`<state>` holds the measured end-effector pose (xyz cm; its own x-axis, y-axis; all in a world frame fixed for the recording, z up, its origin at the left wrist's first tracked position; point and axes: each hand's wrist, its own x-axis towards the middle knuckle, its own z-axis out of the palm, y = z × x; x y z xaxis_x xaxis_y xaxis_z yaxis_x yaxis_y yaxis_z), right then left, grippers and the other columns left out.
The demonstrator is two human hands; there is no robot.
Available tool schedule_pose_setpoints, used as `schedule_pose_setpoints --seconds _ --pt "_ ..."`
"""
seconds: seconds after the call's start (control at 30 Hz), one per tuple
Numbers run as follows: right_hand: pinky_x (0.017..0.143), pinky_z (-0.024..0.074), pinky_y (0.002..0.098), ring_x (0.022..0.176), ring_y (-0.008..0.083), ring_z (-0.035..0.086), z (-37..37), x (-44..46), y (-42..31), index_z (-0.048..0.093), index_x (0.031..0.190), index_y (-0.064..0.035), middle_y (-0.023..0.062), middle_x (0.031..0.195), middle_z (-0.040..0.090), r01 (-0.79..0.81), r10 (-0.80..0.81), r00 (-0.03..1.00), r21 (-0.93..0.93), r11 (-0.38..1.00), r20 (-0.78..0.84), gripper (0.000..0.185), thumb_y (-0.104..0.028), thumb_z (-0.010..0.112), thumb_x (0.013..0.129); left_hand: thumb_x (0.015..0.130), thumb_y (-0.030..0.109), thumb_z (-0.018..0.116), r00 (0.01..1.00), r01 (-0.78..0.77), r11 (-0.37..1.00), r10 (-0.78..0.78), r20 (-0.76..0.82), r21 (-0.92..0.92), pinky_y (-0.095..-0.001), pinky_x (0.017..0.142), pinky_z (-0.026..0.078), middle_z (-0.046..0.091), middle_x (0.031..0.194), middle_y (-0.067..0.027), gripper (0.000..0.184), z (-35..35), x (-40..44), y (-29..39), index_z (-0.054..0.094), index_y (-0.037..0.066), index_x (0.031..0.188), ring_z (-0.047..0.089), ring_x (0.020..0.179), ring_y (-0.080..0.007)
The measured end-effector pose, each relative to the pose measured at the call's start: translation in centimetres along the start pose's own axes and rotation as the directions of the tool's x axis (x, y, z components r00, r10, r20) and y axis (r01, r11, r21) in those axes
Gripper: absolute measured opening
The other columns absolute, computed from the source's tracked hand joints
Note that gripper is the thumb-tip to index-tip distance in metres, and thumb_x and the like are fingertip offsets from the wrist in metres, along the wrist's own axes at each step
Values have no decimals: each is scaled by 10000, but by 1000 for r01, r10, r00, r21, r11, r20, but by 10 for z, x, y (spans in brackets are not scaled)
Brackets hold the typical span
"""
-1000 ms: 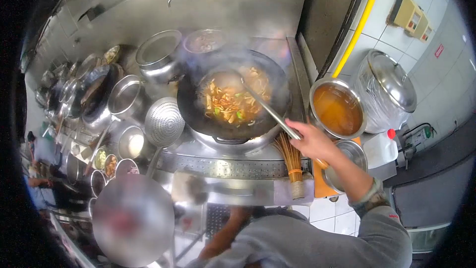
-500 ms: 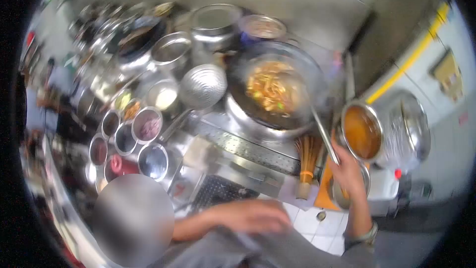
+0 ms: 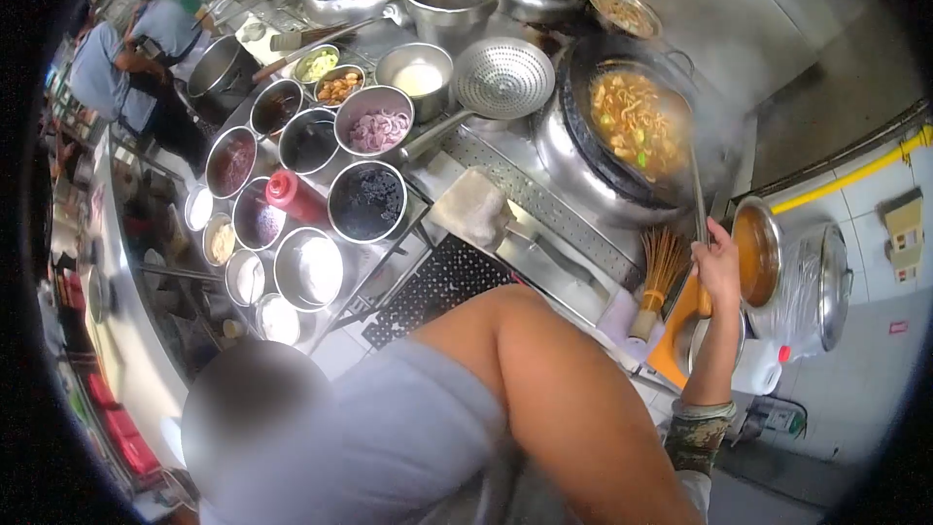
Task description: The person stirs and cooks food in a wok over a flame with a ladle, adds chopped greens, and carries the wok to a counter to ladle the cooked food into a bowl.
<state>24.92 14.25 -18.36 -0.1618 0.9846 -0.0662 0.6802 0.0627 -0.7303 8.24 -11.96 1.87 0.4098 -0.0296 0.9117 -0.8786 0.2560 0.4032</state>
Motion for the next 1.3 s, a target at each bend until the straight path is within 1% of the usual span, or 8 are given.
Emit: schedule_pose_setpoints --seconds 0.27,0.43,0.67,0.8,0.83,0.97,1.13,1.3 --pt "397 356 225 454 55 434 -8 -69 -50 405 1422 -52 20 826 586 -129 117 990 160 979 83 612 43 539 832 941 140 526 999 -41 999 41 -4 1 -365 888 455 620 1064 -171 251 23 -7 18 598 -8 1131 586 1025 -275" --pt "846 492 383 942 375 652 23 -46 -56 497 1343 -40 253 1033 658 81 -119 991 -429 900 -61 592 -19 588 759 949 148 515 999 -45 999 45 22 -15 -365 894 451 620 1066 -174 258 32 -10 24 593 -15 1135 585 1027 -273" --pt "786 490 414 873 426 629 18 -39 -91 502 1363 -133 296 943 633 81 -112 993 -565 821 -21 614 -35 583 762 960 159 500 999 -45 999 45 14 -5 -365 902 446 620 1069 -177 271 28 -11 37 586 -24 1140 583 1031 -271" --pt "755 493 404 776 365 653 9 -34 -117 488 1376 -135 271 982 644 160 -301 945 -625 764 -125 605 6 572 794 966 165 491 999 -31 999 33 -32 44 -364 906 444 621 1070 -179 278 11 -13 47 583 -30 1142 582 1033 -270" --pt "732 502 379 658 268 600 0 -2 -92 486 1373 -100 215 989 651 440 -642 761 -649 620 -97 595 32 571 798 968 167 489 998 -33 998 36 -46 53 -364 908 443 621 1070 -179 280 7 -15 49 582 -31 1143 582 1034 -270" --pt "425 356 221 501 54 431 26 85 -167 360 1451 -91 4 790 532 282 -282 959 80 956 -9 613 43 524 876 974 173 481 992 47 988 -29 -123 146 -364 912 440 621 1072 -181 288 -23 -24 65 578 -37 1146 581 1036 -269" --pt "414 365 245 466 93 458 125 260 -233 372 1412 -22 28 693 520 286 -328 933 254 924 146 575 -1 534 861 982 181 470 956 156 956 -83 -282 247 -364 918 437 621 1074 -183 299 -67 -50 101 573 -44 1149 580 1038 -267" --pt "402 388 254 458 118 486 254 417 -250 553 956 15 50 699 548 253 -297 915 186 949 273 140 -13 558 819 990 189 459 838 310 909 -122 -532 280 -364 924 433 621 1075 -186 310 -78 -104 160 568 -51 1153 579 1041 -266"
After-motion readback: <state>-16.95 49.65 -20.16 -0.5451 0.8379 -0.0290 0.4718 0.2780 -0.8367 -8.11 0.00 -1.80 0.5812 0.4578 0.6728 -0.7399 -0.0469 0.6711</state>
